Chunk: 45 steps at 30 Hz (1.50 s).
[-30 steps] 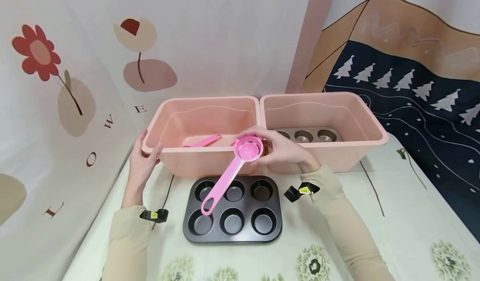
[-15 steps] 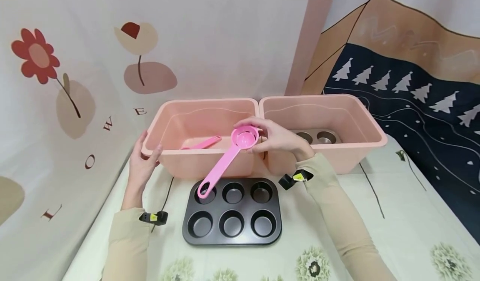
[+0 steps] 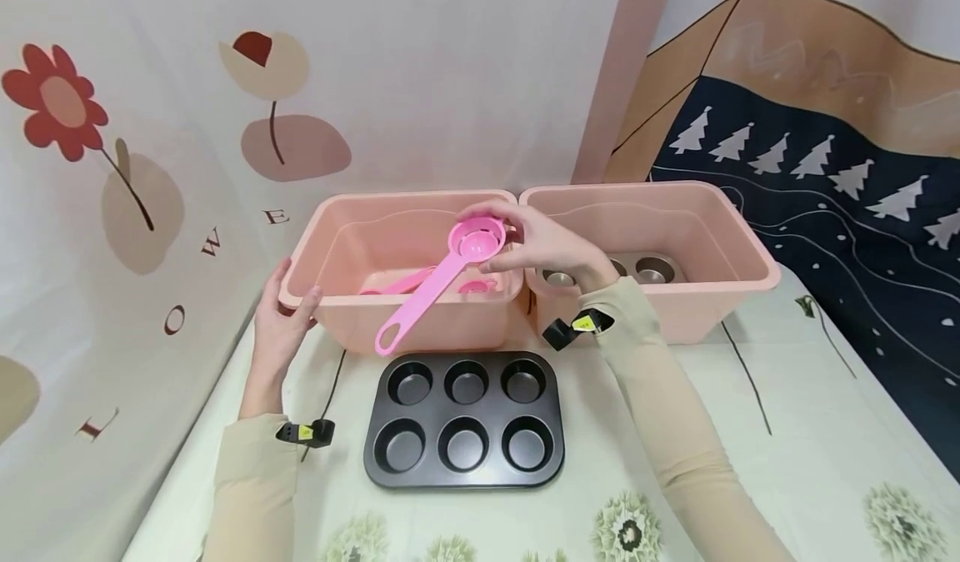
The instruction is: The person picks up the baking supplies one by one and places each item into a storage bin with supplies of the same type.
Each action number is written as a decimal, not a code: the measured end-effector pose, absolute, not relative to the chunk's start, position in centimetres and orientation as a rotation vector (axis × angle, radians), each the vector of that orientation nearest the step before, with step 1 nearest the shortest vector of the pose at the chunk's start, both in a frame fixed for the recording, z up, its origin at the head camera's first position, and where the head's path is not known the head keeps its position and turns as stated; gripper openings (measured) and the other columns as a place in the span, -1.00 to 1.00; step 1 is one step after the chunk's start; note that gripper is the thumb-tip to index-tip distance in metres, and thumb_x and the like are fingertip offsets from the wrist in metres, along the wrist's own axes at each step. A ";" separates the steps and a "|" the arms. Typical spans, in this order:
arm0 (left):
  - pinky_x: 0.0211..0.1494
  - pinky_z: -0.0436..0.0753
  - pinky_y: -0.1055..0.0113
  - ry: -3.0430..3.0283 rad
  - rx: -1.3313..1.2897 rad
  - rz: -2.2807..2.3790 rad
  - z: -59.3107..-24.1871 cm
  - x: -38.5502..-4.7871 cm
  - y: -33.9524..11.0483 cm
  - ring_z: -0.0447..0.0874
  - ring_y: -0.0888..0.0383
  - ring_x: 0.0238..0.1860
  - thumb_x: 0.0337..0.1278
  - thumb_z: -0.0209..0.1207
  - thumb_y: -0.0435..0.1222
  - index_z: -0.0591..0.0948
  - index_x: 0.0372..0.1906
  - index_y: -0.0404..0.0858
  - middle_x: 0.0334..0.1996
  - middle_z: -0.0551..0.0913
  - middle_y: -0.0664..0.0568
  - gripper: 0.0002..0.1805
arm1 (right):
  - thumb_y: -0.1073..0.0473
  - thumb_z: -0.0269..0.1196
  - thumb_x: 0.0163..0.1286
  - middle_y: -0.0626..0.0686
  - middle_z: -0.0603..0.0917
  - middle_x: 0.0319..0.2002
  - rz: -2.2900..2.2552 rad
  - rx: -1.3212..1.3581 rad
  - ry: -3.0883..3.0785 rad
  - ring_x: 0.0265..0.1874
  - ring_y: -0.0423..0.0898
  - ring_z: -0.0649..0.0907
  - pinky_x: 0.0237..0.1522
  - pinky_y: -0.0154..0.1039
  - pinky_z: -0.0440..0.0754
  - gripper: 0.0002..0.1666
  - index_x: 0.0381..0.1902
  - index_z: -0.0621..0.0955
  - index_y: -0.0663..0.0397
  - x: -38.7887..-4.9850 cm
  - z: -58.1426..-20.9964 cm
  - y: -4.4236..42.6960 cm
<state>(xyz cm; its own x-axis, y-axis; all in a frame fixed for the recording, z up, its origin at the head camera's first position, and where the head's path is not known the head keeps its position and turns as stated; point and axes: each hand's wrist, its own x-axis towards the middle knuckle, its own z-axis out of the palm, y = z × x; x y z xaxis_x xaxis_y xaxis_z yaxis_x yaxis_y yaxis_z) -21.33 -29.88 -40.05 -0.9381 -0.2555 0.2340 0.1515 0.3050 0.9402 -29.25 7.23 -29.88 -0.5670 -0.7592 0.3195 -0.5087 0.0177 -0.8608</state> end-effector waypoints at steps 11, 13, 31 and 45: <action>-0.20 0.58 0.58 -2.226 0.112 -1.687 -40.0 -21.2 -29.9 0.51 0.32 -0.13 0.30 0.18 -0.19 0.06 0.54 -0.07 0.25 0.31 -0.32 -0.19 | 0.40 0.38 0.15 0.09 0.55 0.08 -1.569 -1.301 2.081 0.00 -0.02 0.57 0.12 -0.11 0.50 -0.25 0.31 0.41 0.21 -30.4 -28.2 5.9; -0.20 0.58 0.58 -2.224 0.114 -1.690 -40.0 -21.3 -29.9 0.51 0.33 -0.13 0.29 0.18 -0.17 0.06 0.54 -0.07 0.25 0.31 -0.31 -0.19 | 0.38 0.39 0.15 0.09 0.55 0.07 -1.566 -1.293 2.095 -0.02 -0.02 0.57 0.10 -0.10 0.52 -0.25 0.31 0.41 0.19 -30.7 -28.1 5.8; -0.23 0.60 0.57 -2.183 0.131 -1.761 -39.7 -21.3 -29.6 0.54 0.33 -0.19 0.28 0.19 -0.22 0.06 0.53 -0.08 0.24 0.32 -0.31 -0.19 | 0.35 0.43 0.11 0.10 0.58 -0.01 -1.675 -1.120 2.190 -0.11 -0.05 0.59 -0.02 -0.19 0.57 -0.24 0.29 0.45 0.18 -33.7 -27.9 2.1; -0.25 0.61 0.56 -2.177 0.132 -1.763 -39.1 -21.1 -29.5 0.53 0.33 -0.20 0.27 0.18 -0.26 0.06 0.53 -0.15 0.25 0.32 -0.33 -0.19 | 0.28 0.44 0.13 0.10 0.58 -0.03 -1.648 -1.121 2.303 -0.12 -0.05 0.54 -0.11 -0.29 0.52 -0.25 0.29 0.44 0.20 -35.8 -28.2 0.6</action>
